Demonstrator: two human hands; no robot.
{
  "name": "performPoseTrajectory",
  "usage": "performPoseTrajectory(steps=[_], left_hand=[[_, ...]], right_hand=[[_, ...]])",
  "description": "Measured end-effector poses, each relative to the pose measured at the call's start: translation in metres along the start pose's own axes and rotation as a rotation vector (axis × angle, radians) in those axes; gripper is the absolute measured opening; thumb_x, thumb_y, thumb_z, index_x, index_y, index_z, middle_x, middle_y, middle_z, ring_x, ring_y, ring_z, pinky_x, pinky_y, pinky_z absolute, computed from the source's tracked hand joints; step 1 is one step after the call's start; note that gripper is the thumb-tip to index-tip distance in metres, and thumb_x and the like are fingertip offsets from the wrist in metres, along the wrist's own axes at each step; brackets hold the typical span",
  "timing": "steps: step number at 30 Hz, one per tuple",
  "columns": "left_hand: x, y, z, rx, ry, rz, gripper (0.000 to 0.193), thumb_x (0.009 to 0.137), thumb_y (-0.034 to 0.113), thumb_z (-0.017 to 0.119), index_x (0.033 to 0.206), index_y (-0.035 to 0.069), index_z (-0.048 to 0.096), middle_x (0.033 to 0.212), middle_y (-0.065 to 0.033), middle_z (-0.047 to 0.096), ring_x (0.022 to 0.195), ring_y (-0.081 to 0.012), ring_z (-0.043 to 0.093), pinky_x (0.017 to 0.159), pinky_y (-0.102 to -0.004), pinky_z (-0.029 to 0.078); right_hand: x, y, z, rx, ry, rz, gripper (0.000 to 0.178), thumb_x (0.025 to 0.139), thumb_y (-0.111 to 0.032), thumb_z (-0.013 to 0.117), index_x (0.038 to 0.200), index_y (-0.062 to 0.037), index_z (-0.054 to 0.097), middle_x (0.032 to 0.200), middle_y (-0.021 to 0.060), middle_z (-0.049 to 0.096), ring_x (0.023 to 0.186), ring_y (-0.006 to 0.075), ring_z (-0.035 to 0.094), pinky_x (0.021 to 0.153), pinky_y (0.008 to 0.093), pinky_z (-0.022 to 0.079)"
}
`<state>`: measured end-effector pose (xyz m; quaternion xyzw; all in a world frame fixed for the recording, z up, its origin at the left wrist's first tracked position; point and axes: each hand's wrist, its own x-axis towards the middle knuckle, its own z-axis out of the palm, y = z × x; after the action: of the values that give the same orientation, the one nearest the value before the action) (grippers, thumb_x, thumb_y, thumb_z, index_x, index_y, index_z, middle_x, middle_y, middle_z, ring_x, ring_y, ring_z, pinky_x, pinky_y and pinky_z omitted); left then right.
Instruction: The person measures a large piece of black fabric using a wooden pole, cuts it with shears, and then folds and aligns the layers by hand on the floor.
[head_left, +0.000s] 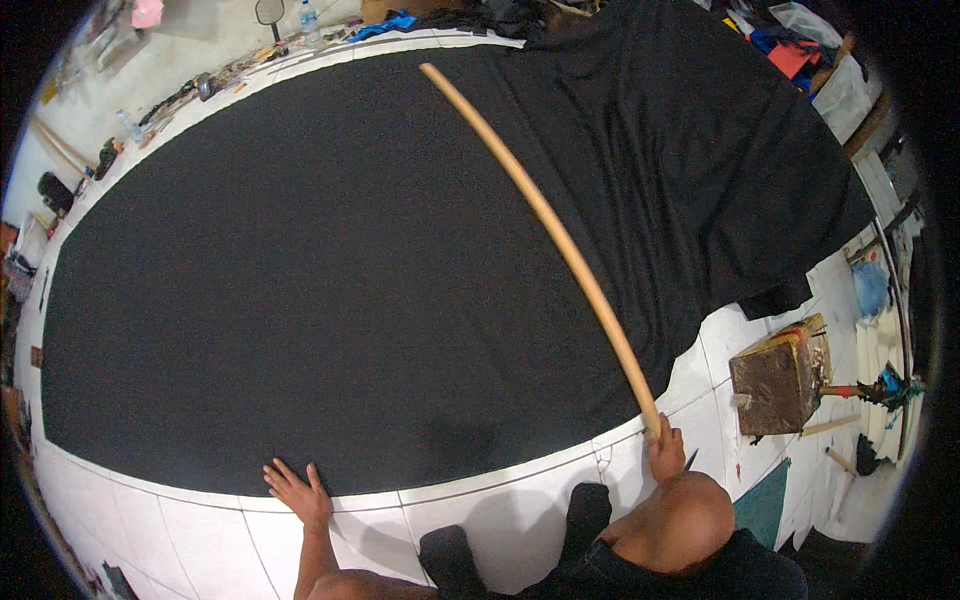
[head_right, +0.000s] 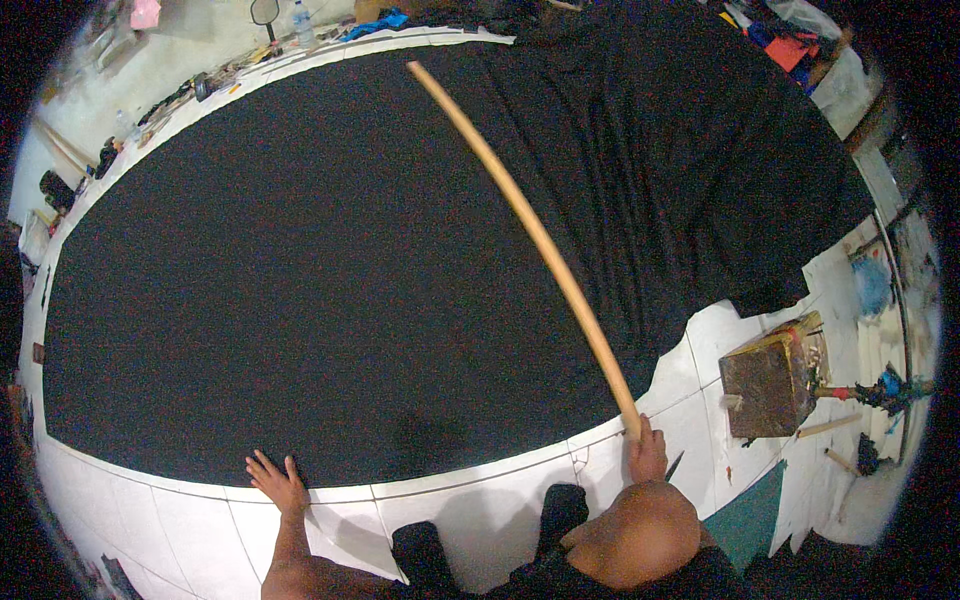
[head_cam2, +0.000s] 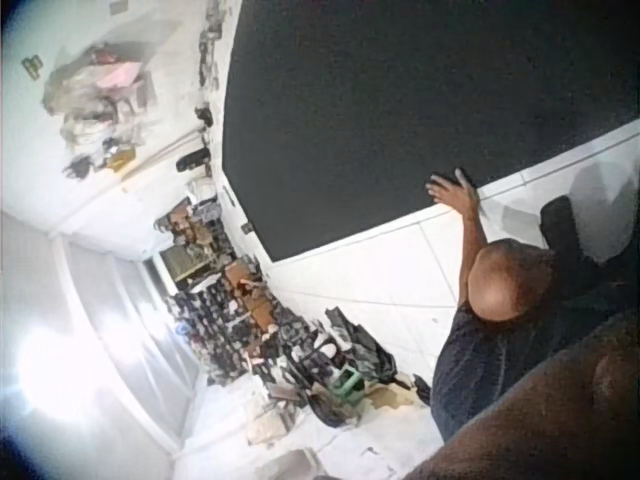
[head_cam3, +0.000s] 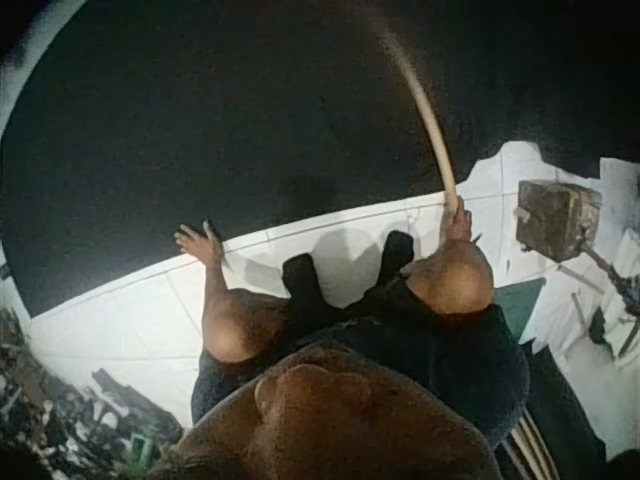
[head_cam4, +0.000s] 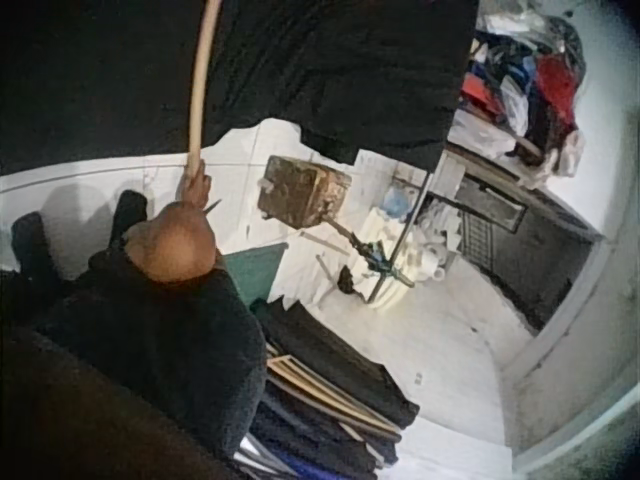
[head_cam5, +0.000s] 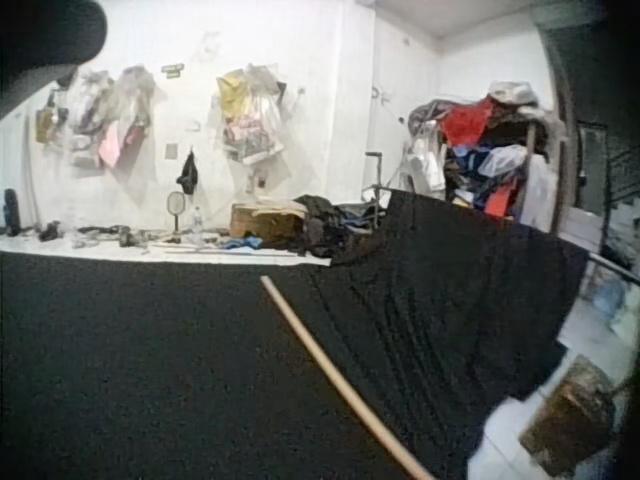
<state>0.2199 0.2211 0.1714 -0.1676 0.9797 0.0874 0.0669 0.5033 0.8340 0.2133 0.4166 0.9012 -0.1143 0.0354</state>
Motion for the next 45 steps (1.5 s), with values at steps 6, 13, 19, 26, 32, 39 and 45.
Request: performPoseTrajectory(steps=[6,13,19,26,32,39,45], left_hand=[[0.000,0.005,-0.004,-0.103,0.004,0.035,0.075,0.098,0.042,0.048,0.154,0.003,0.017,0.160,-0.0250,0.006,0.147,-0.0435,0.004,0.117,-0.0564,0.003],[-0.003,-0.026,-0.014,-0.437,0.342,-0.005,0.052,0.095,0.028,0.057,0.134,-0.004,0.049,0.142,-0.0265,0.043,0.135,-0.0419,0.036,0.113,-0.0492,0.025],[-0.032,-0.025,-0.008,-0.657,0.360,-0.067,0.028,0.092,0.024,0.063,0.103,-0.001,0.068,0.099,-0.0171,0.067,0.094,-0.0292,0.061,0.088,-0.0406,0.045],[-0.119,-0.023,-0.022,-1.156,-0.667,-0.361,0.054,0.098,0.051,0.043,0.134,0.011,0.052,0.103,-0.0068,0.061,0.083,-0.0182,0.060,0.069,-0.0319,0.047],[-0.164,-0.005,-0.005,-1.444,-0.843,-0.582,0.049,0.094,0.040,0.060,0.128,0.007,0.047,0.107,-0.0143,0.062,0.088,-0.0275,0.068,0.073,-0.0410,0.056],[-0.115,-0.104,0.033,-1.186,-0.417,-0.496,0.036,0.097,0.037,0.055,0.090,0.002,0.059,0.070,-0.0102,0.059,0.060,-0.0223,0.056,0.054,-0.0362,0.047],[-0.028,-0.184,-0.016,-0.622,-0.057,-0.510,0.051,0.092,0.051,0.058,0.088,0.000,0.060,0.068,-0.0106,0.058,0.054,-0.0225,0.054,0.051,-0.0376,0.045]], right_hand=[[0.034,-0.017,-0.007,0.144,0.116,-0.002,0.051,0.100,-0.025,0.047,0.147,-0.0076,0.036,0.109,0.0224,0.054,0.100,0.0405,0.056,0.088,0.0485,0.046],[0.045,-0.079,-0.002,0.334,0.149,-0.299,0.051,0.099,-0.022,0.052,0.144,-0.0021,0.039,0.119,0.0259,0.055,0.109,0.0402,0.054,0.094,0.0452,0.043],[0.028,-0.141,-0.018,0.342,-0.153,-0.612,0.062,0.090,-0.024,0.066,0.142,0.0006,0.042,0.108,0.0241,0.056,0.096,0.0388,0.056,0.085,0.0456,0.047],[-0.036,-0.210,-0.001,0.251,-0.585,-1.007,0.060,0.082,-0.029,0.074,0.136,-0.0151,0.052,0.099,0.0129,0.053,0.086,0.0327,0.058,0.073,0.0446,0.051],[-0.057,-0.234,-0.008,0.188,-0.787,-1.301,0.056,0.087,-0.032,0.070,0.138,-0.0178,0.051,0.099,0.0103,0.052,0.093,0.0278,0.057,0.079,0.0423,0.051],[-0.061,-0.199,0.059,-0.068,-1.064,-1.201,0.056,0.097,-0.037,0.051,0.149,-0.0248,0.034,0.139,0.0146,0.045,0.126,0.0308,0.049,0.105,0.0467,0.042],[0.002,-0.183,0.032,0.053,-0.973,-1.176,0.045,0.094,-0.031,0.057,0.136,-0.0180,0.049,0.128,0.0153,0.056,0.120,0.0323,0.054,0.100,0.0450,0.045]])
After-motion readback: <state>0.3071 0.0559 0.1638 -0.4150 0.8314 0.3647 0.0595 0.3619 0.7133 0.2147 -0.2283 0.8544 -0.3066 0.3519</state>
